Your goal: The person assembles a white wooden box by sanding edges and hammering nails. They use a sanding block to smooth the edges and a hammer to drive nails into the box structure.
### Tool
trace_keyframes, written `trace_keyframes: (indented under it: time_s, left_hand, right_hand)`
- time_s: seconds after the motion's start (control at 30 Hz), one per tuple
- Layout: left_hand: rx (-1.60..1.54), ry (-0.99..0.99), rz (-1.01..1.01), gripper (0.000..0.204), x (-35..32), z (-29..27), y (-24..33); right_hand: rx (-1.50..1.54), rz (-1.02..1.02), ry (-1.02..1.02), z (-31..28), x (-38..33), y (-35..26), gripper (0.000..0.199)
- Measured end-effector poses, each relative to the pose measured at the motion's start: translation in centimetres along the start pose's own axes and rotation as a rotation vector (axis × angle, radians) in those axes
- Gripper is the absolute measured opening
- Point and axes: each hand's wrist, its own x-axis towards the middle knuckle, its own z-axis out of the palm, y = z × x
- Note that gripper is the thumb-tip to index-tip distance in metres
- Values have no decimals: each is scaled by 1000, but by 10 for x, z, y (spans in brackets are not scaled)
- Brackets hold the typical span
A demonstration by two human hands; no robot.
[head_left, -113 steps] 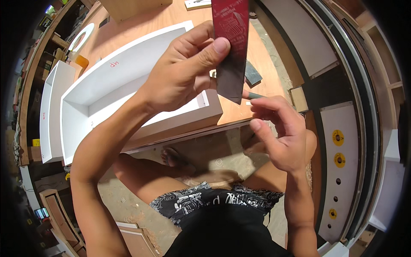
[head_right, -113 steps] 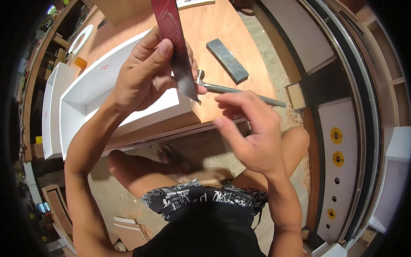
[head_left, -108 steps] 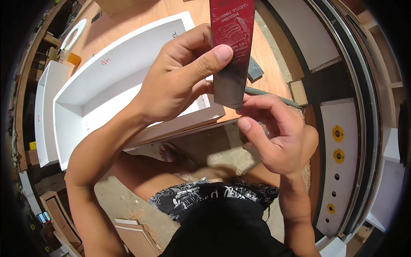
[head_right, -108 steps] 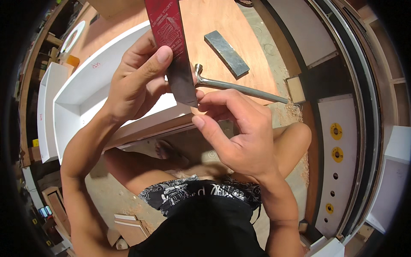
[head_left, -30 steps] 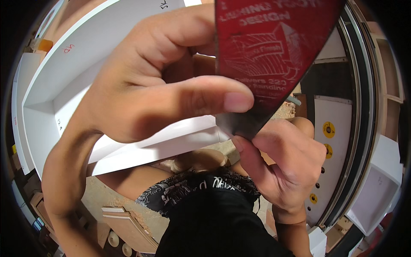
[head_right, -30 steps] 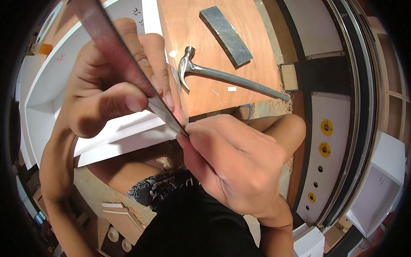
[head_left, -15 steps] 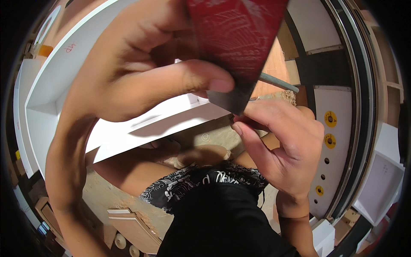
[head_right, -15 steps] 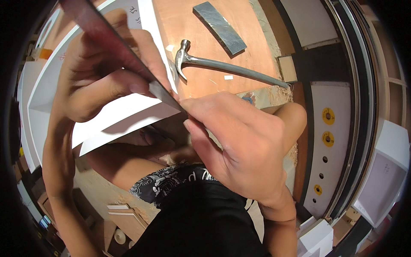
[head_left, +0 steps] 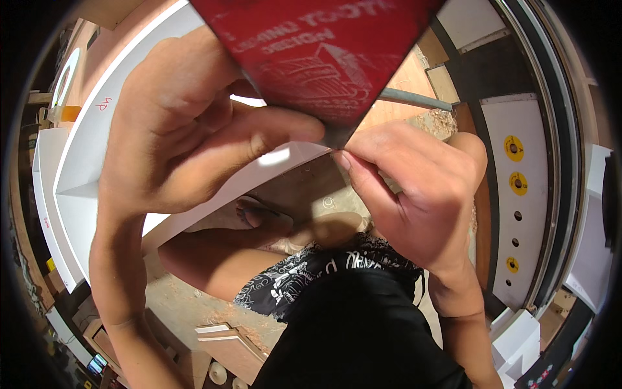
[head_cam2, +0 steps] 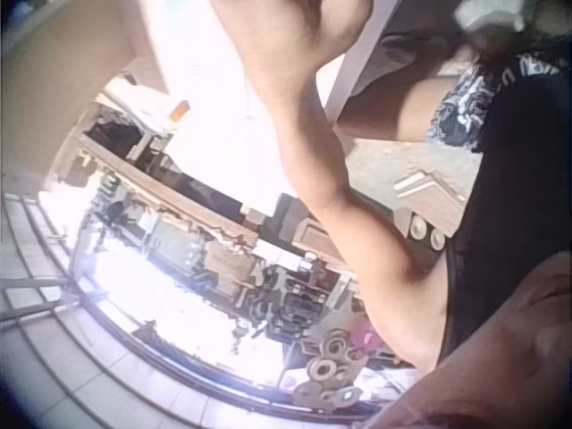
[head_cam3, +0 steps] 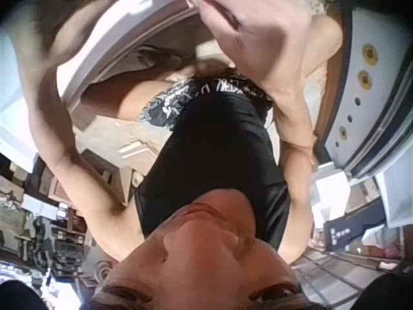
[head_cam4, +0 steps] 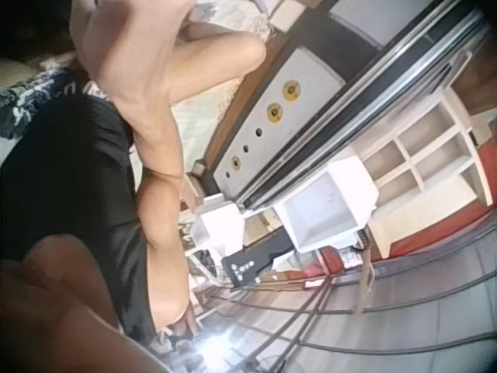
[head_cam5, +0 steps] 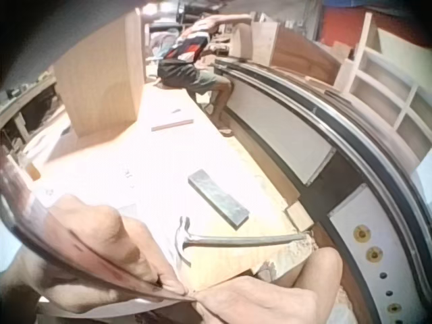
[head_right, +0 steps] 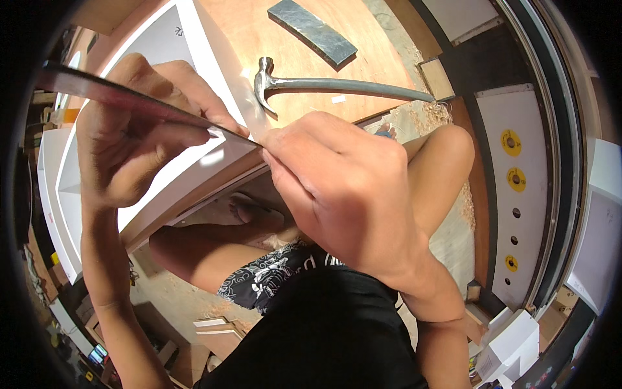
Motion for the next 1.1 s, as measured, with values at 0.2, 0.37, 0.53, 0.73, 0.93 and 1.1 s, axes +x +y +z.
trace_keyframes:
  time_s: [0.2,0.37,0.53,0.73,0.93,1.1]
  left_hand:
    - [122,-52,-115,25,2,0,14]
    - [322,-169,-66,13,12,-4,24]
    - [352,-112,-162,17,9,4,27]
    - [210,-122,-235,19,13,4,30]
    - [209,-34,-167,12,8,6,22]
    - [298,-64,-86,11,11,5,20]
  right_hand:
    - [120,34,17,5,-8,6,8]
    - [202,-15,23,5,-8,10,9]
    - [266,10,97,13,-14,14,13]
    - [366,64,176,25,-19,16,15]
    - [449,101,211,32,-22,16,14]
    - [470,111,212,31,-23,16,15]
